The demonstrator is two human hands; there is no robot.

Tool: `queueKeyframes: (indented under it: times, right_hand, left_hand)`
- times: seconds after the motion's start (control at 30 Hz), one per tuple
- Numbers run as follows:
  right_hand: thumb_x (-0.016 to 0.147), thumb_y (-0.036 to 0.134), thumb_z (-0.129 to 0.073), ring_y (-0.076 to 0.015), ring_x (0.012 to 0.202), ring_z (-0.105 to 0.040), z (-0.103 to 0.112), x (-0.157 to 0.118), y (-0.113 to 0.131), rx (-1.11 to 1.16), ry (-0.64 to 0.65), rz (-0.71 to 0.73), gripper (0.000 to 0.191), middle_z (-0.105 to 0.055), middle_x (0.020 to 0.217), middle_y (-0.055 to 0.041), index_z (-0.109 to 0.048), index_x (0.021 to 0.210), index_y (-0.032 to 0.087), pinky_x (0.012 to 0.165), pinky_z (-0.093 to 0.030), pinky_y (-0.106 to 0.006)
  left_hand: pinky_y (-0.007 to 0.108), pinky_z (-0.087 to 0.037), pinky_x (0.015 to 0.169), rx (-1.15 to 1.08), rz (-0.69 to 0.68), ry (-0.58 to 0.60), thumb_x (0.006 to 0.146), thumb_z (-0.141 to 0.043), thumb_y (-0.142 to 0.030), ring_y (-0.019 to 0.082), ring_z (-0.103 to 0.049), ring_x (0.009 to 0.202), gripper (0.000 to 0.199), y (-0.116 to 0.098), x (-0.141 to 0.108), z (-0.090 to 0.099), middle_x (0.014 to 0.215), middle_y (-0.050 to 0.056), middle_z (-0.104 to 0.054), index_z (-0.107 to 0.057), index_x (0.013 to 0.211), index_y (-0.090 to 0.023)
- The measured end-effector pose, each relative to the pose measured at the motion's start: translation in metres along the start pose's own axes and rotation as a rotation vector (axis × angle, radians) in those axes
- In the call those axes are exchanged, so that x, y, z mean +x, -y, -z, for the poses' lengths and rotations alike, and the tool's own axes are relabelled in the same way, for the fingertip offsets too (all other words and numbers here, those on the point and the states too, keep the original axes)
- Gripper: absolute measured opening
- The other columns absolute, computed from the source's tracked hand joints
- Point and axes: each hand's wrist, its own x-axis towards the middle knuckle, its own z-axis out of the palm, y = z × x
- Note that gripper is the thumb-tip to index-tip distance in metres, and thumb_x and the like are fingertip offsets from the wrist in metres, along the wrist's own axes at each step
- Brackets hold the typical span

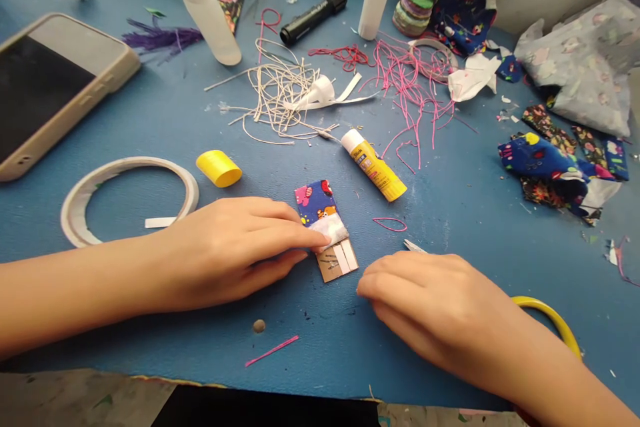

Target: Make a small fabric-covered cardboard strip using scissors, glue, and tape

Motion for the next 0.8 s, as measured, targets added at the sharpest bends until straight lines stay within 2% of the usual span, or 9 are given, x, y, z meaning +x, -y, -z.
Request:
queueKeyframes:
  times: [0.13,0.2,0.37,0.5,0.6,0.7,0.8]
  right_hand:
    - [0.093,0.011,-0.052,-0.0092,0.082,-0.072,0.002,-0.005,-0.005,-0.055,-0.117,-0.014,0.018,-0.076,0.095,0.0001,-0.060,0.106,0.020,0.081,-0.053,-0.017]
    - [0.095,0.014,-0.052,-0.0102,0.080,-0.073,0.001,-0.006,-0.007,-0.140,-0.162,-0.043,0.016,-0.078,0.093,0.0002,-0.063,0.105,0.020,0.081,-0.054,-0.017]
    - [0.097,0.027,-0.055,-0.0115,0.063,-0.072,0.002,-0.003,-0.009,-0.314,-0.267,-0.156,0.011,-0.077,0.077,0.0035,-0.064,0.094,0.023,0.063,-0.054,-0.020]
    - [0.094,0.029,-0.060,-0.0094,0.052,-0.062,0.001,0.002,-0.009,-0.266,-0.322,-0.223,0.011,-0.068,0.067,0.0043,-0.057,0.085,0.025,0.053,-0.049,-0.023]
    - [0.091,0.017,-0.059,-0.0115,0.061,-0.063,0.000,0.005,-0.011,-0.177,-0.333,-0.239,0.010,-0.067,0.076,0.0023,-0.055,0.089,0.026,0.059,-0.052,-0.026]
    - [0.089,0.009,-0.057,-0.0146,0.080,-0.068,0.000,0.005,-0.012,-0.142,-0.317,-0.199,0.020,-0.069,0.093,-0.0016,-0.056,0.101,0.025,0.073,-0.055,-0.028]
    - [0.087,0.009,-0.059,-0.0128,0.079,-0.068,-0.001,0.004,-0.010,-0.114,-0.322,-0.186,0.019,-0.069,0.089,-0.0003,-0.055,0.097,0.025,0.075,-0.055,-0.025]
  left_hand:
    - [0.023,-0.049,0.068,0.007,0.003,0.013,0.092,-0.055,-0.008,0.015,-0.066,0.078,0.024,0.001,0.000,0.000,0.091,0.005,-0.075,-0.065,0.114,-0.010]
    - [0.024,-0.049,0.068,0.007,0.001,0.017,0.092,-0.054,-0.009,0.016,-0.066,0.079,0.024,0.001,0.000,-0.001,0.092,0.006,-0.075,-0.064,0.114,-0.010]
    - [0.024,-0.049,0.068,0.019,-0.006,0.034,0.094,-0.050,-0.009,0.016,-0.066,0.078,0.024,0.001,0.000,0.000,0.090,0.006,-0.075,-0.063,0.114,-0.010]
    - [0.025,-0.049,0.066,0.012,-0.012,0.036,0.094,-0.048,-0.009,0.017,-0.066,0.077,0.025,0.001,0.000,0.001,0.088,0.006,-0.075,-0.063,0.114,-0.010]
    - [0.026,-0.050,0.067,0.009,-0.016,0.034,0.094,-0.048,-0.009,0.017,-0.066,0.077,0.025,0.001,0.000,0.001,0.088,0.007,-0.075,-0.063,0.114,-0.010]
    - [0.026,-0.050,0.067,0.010,-0.014,0.035,0.094,-0.048,-0.009,0.017,-0.066,0.077,0.025,0.000,0.000,0.001,0.088,0.006,-0.075,-0.063,0.113,-0.010]
    - [0.026,-0.051,0.067,0.012,-0.010,0.044,0.094,-0.049,-0.009,0.017,-0.067,0.077,0.025,0.000,0.000,0.001,0.089,0.006,-0.075,-0.062,0.114,-0.010]
